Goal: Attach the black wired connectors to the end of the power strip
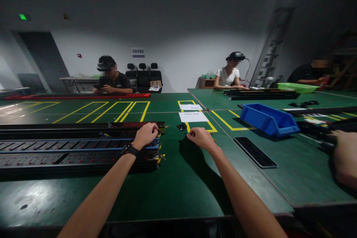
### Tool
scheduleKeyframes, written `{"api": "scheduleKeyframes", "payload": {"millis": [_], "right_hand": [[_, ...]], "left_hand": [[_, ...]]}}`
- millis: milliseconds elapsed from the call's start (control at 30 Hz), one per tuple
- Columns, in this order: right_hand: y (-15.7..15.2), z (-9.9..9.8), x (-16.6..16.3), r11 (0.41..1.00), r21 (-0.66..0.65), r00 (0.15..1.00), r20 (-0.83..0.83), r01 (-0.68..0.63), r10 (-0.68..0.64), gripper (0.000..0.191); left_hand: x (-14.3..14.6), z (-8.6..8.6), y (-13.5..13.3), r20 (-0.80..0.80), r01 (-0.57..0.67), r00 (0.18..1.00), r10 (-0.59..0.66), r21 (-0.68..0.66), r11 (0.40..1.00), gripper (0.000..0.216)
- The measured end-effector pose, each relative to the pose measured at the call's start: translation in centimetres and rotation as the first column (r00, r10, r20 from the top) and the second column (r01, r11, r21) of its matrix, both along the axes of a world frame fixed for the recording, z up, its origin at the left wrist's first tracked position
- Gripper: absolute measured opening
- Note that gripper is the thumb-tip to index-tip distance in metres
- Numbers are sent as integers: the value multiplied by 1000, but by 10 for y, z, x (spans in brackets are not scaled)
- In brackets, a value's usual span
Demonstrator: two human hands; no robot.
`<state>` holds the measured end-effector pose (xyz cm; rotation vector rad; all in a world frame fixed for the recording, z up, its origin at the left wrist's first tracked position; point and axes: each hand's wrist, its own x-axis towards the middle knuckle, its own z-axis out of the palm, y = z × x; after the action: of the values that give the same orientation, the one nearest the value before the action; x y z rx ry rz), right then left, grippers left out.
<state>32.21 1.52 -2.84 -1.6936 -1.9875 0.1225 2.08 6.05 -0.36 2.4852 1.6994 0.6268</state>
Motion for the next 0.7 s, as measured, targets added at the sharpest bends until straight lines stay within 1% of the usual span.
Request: {"api": "scheduleKeyframes", "payload": {"millis": [167,367,600,700], "right_hand": [[1,3,14,985,86,987,47,148,-153,18],[4,1,34,955,81,956,47,286,-290,18],[8,-3,40,947,80,947,52,312,-316,20],[10,-4,41,942,94,946,-7,322,-323,20]], "left_hand": [[0,2,-1,12,-7,1000,7,-3,1000,19],[1,2,-1,15,-7,1000,7,-2,1000,20],[1,1,0,7,-4,1000,4,9,1000,20],[1,1,0,6,-7,1000,7,10,1000,19]]}}
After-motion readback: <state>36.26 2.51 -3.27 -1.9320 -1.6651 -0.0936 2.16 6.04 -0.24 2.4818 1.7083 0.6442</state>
